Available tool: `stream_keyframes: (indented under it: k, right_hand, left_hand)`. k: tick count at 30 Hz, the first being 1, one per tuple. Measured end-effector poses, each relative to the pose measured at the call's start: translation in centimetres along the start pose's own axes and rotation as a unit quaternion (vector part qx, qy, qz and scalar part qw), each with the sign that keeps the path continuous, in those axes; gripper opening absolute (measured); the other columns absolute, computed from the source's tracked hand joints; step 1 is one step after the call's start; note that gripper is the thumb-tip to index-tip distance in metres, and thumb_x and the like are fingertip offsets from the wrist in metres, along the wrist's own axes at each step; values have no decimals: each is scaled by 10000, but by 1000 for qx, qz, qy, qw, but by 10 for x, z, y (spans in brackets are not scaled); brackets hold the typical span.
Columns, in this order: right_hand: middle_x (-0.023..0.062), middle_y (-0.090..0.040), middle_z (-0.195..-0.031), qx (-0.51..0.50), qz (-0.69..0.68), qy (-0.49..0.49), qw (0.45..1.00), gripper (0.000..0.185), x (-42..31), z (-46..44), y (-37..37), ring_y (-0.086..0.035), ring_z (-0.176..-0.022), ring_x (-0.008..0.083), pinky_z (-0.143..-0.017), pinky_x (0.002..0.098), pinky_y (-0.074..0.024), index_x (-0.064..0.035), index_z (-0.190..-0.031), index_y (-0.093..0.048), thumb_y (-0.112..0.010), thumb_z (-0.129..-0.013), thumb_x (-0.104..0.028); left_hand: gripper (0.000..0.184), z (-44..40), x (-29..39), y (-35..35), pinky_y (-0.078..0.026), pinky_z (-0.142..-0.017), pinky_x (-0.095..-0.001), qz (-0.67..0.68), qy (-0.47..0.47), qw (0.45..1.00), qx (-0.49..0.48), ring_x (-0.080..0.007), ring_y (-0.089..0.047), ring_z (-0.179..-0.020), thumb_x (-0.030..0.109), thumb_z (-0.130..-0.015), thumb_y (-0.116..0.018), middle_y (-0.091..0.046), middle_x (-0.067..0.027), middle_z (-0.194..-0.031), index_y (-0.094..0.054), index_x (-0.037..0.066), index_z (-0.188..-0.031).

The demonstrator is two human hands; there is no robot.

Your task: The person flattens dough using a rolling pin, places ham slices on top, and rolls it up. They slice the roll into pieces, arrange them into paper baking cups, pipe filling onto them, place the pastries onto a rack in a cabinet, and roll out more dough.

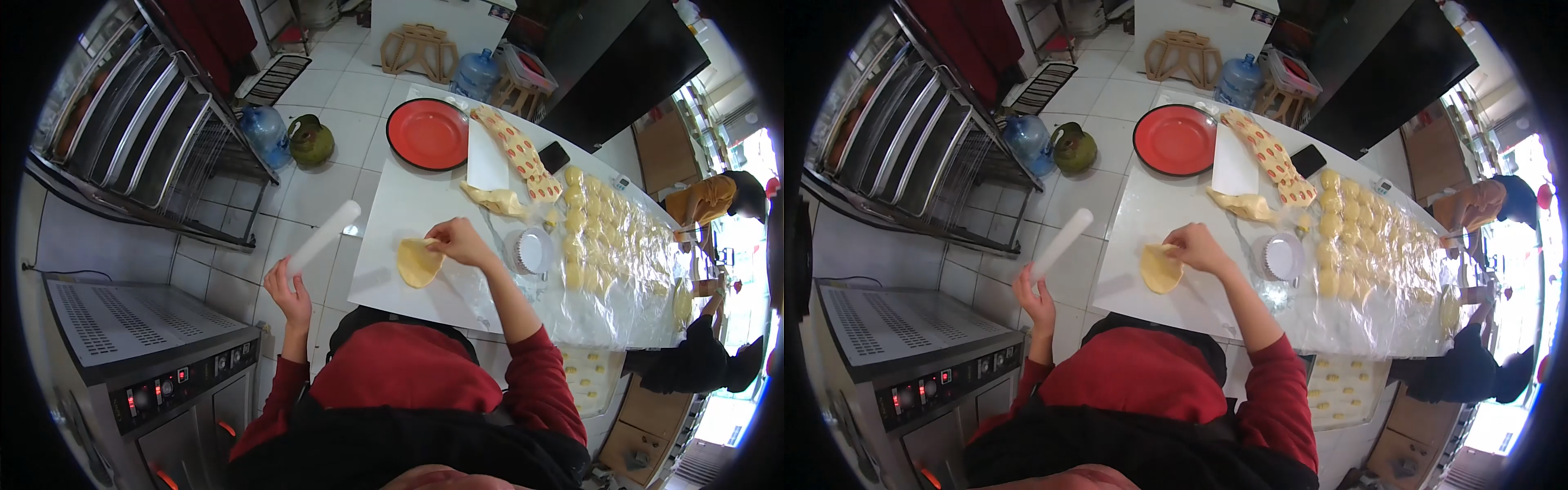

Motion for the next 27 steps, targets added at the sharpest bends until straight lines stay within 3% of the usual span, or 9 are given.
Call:
stream_keyframes:
  k: [4,9,12,13,16,19,22,23,27]
  right_hand:
    - [131,-643,-687,30,-27,20,999,190,-34,2,32,-617,-613,176,-607,290,-488,-4,-857,-661,-646,-683,-80]
    - [165,-628,-746,194,89,86,973,155,-69,30,34,-597,-662,308,-644,353,-481,-27,-854,-658,-592,-720,-70]
    - [152,-628,-874,138,214,52,966,232,-33,44,-24,-611,-808,286,-710,352,-489,-42,-967,-623,-592,-740,-80]
    - [153,-600,-1013,120,168,27,978,322,-20,53,-50,-580,-932,280,-801,354,-469,-20,-1063,-565,-586,-747,-80]
    - [191,-422,-1270,14,311,108,944,531,7,85,-109,-419,-1174,307,-962,396,-365,10,-1206,-440,-640,-752,-179]
    - [179,-342,-1332,230,45,32,972,602,-5,87,-63,-354,-1217,340,-969,453,-337,-46,-1242,-426,-683,-724,-216]
    - [129,-366,-1302,310,166,55,934,600,-8,84,-39,-358,-1172,341,-929,467,-357,-150,-1250,-437,-688,-710,-227]
    - [105,-428,-1199,270,201,13,942,618,12,81,-51,-389,-1075,319,-887,458,-350,-196,-1256,-436,-697,-700,-258]
    - [97,-448,-1115,280,261,-81,920,542,57,70,-56,-398,-995,283,-856,436,-310,-172,-1243,-453,-638,-749,-299]
  left_hand:
    - [304,-16,6,0,-330,-874,-390,22,2,999,28,-298,-455,-975,45,-793,-547,-540,-133,-1029,-534,16,-1095]
    - [304,-24,13,-13,-336,-878,-382,58,9,998,16,-291,-461,-984,60,-792,-558,-545,-125,-1043,-537,18,-1092]
    - [301,-21,15,-26,-338,-874,-375,65,12,998,-22,-284,-469,-983,74,-790,-566,-550,-116,-1045,-540,28,-1086]
    - [299,-21,16,-32,-339,-871,-372,66,14,997,-37,-281,-472,-982,79,-789,-568,-552,-113,-1045,-542,32,-1083]
    - [305,-20,31,-48,-341,-856,-367,80,-1,990,-113,-269,-485,-964,84,-774,-579,-560,-99,-1031,-550,55,-1077]
    - [327,-17,56,-68,-347,-841,-381,99,-90,971,-199,-274,-499,-924,67,-736,-589,-568,-94,-986,-567,69,-1061]
    - [402,0,79,-91,-340,-869,-402,133,-169,929,-300,-283,-494,-969,63,-713,-596,-561,-100,-1024,-546,74,-1111]
    - [438,6,83,-100,-335,-884,-409,143,-195,911,-333,-285,-490,-999,63,-706,-598,-557,-101,-1051,-533,76,-1139]
    - [548,5,93,-140,-233,-996,-489,29,-210,905,-368,-282,-350,-1212,210,-791,-539,-380,-115,-1314,-372,88,-1299]
Point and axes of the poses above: each hand's wrist, its own z-axis away from the middle knuckle, its own y-axis out of the back of the hand, x = y × z, the point moved 4 cm from there along -z, towards the middle knuckle
